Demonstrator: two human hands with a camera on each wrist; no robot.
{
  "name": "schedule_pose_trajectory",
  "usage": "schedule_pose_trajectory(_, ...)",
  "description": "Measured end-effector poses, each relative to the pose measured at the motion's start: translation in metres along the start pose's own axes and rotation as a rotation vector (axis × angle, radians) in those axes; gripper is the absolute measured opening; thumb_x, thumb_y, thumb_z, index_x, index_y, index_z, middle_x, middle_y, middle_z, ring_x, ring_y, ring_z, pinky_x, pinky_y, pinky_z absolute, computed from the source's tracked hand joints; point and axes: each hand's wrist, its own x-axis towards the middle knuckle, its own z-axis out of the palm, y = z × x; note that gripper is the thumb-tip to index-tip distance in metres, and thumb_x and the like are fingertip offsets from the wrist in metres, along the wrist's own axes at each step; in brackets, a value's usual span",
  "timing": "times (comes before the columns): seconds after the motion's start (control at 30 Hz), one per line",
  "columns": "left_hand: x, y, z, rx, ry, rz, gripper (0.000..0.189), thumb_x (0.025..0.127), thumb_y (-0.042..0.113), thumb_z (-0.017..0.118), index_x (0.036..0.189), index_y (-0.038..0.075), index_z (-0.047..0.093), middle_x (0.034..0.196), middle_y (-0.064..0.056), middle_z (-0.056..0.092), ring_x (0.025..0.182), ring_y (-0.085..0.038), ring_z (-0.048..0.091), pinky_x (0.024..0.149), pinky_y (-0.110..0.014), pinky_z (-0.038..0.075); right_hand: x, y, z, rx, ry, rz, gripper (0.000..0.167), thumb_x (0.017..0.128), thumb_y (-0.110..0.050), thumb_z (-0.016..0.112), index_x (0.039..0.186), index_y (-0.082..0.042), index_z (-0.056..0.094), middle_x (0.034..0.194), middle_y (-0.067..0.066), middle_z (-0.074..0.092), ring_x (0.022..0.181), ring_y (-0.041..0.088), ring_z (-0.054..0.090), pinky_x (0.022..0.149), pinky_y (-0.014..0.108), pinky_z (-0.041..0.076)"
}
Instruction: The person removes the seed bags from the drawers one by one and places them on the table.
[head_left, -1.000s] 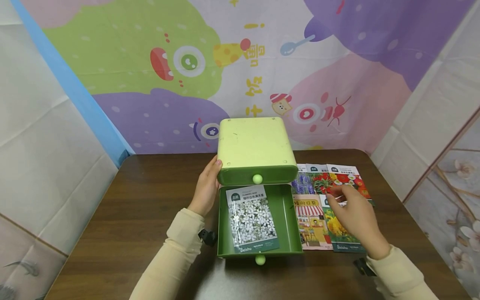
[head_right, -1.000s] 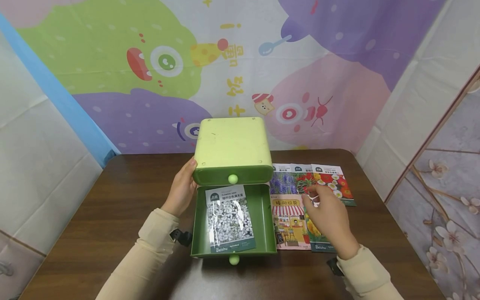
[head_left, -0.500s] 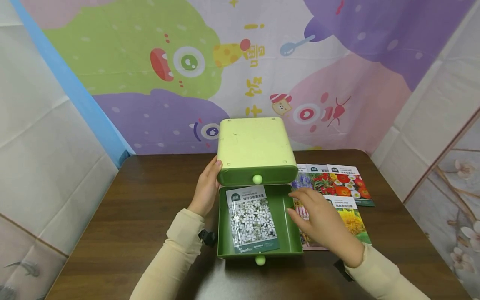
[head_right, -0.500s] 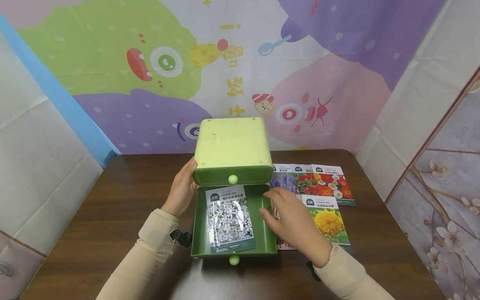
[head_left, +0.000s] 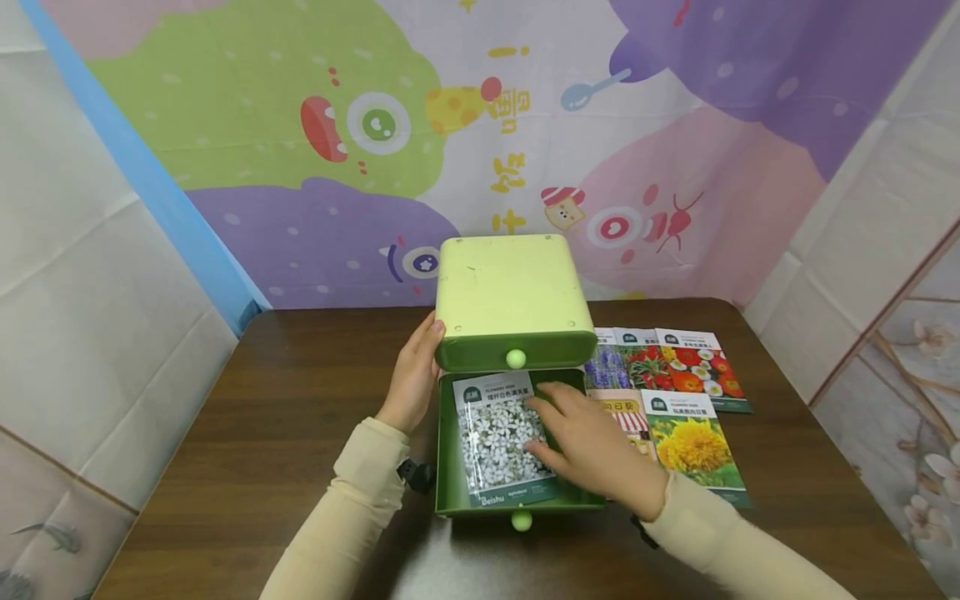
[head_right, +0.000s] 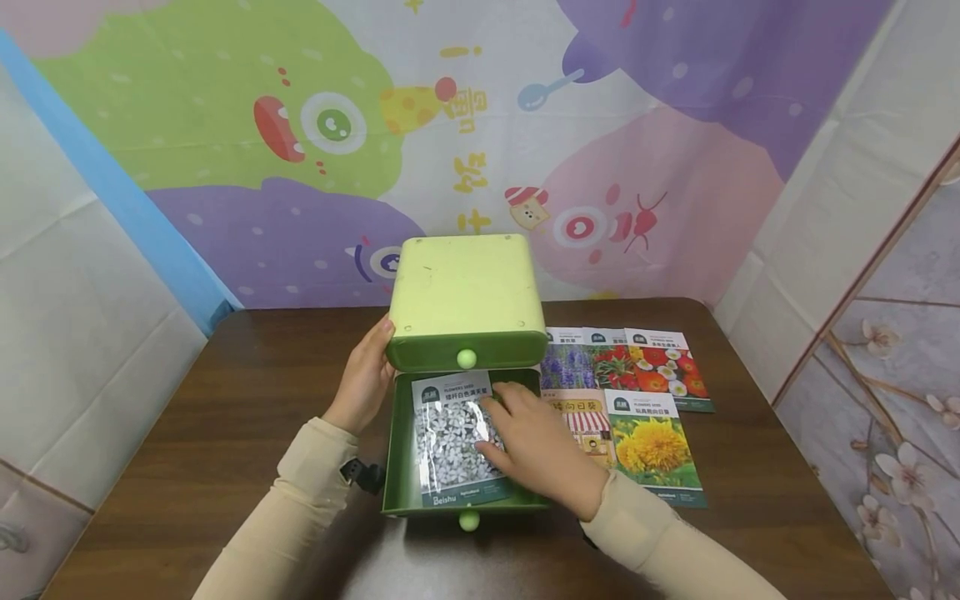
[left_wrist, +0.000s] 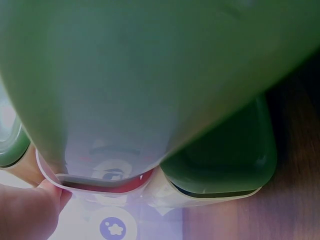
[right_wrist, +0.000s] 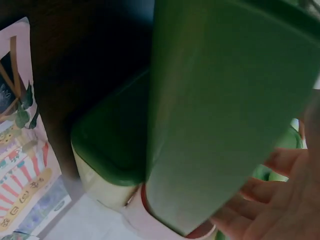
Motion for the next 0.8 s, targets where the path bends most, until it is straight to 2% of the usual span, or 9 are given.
schedule_pose_trajectory(0.2, -0.001, -0.001, 0.0, 0.003, 0.009, -0.005, 0.065, 0.103, 0.042, 0.046, 0.156, 0.011, 0.025, 0.158, -0.003, 0.032, 0.14, -0.018, 0.041, 0.118, -0.037, 0.031, 0.004, -0.002, 0.01, 0.002, -0.21, 0.058, 0.079, 0.088, -0.06, 0.062, 0.15, -0.015, 0.042, 0.151, 0.03, 0.036, 0.138, 0.049, 0.037, 0.111, 0.058, 0.036)
schedule_pose_trajectory(0.4, 0.0, -0.001, 0.0, 0.0, 0.011, -0.005, 0.064, 0.103, 0.042, 0.045, 0.156, 0.011, 0.025, 0.158, -0.003, 0.033, 0.138, -0.018, 0.043, 0.117, -0.037, 0.033, 0.008, -0.005, 0.015, -0.001, -0.357, 0.116, 0.093, 0.082, -0.069, 0.061, 0.156, -0.022, 0.029, 0.156, 0.033, 0.02, 0.143, 0.05, 0.026, 0.115, 0.058, 0.03)
schedule_pose_trajectory(0.53, 0.0, 0.0, 0.001, 0.006, 0.006, -0.003, 0.064, 0.104, 0.042, 0.044, 0.156, 0.012, 0.025, 0.157, -0.003, 0.034, 0.137, -0.017, 0.044, 0.115, -0.035, 0.036, 0.009, -0.006, 0.016, -0.009, -0.394, 0.125, 0.096, 0.082, -0.069, 0.062, 0.157, -0.02, 0.027, 0.157, 0.032, 0.02, 0.144, 0.048, 0.025, 0.116, 0.056, 0.029)
schedule_pose_trajectory(0.8, 0.001, -0.001, 0.001, -0.002, 0.01, -0.002, 0.063, 0.104, 0.04, 0.044, 0.156, 0.01, 0.024, 0.157, -0.005, 0.035, 0.137, -0.019, 0.045, 0.114, -0.035, 0.036, 0.01, -0.006, 0.018, 0.022, -0.392, 0.121, 0.098, 0.083, -0.067, 0.063, 0.156, -0.012, 0.027, 0.157, 0.032, 0.019, 0.145, 0.047, 0.023, 0.118, 0.055, 0.027)
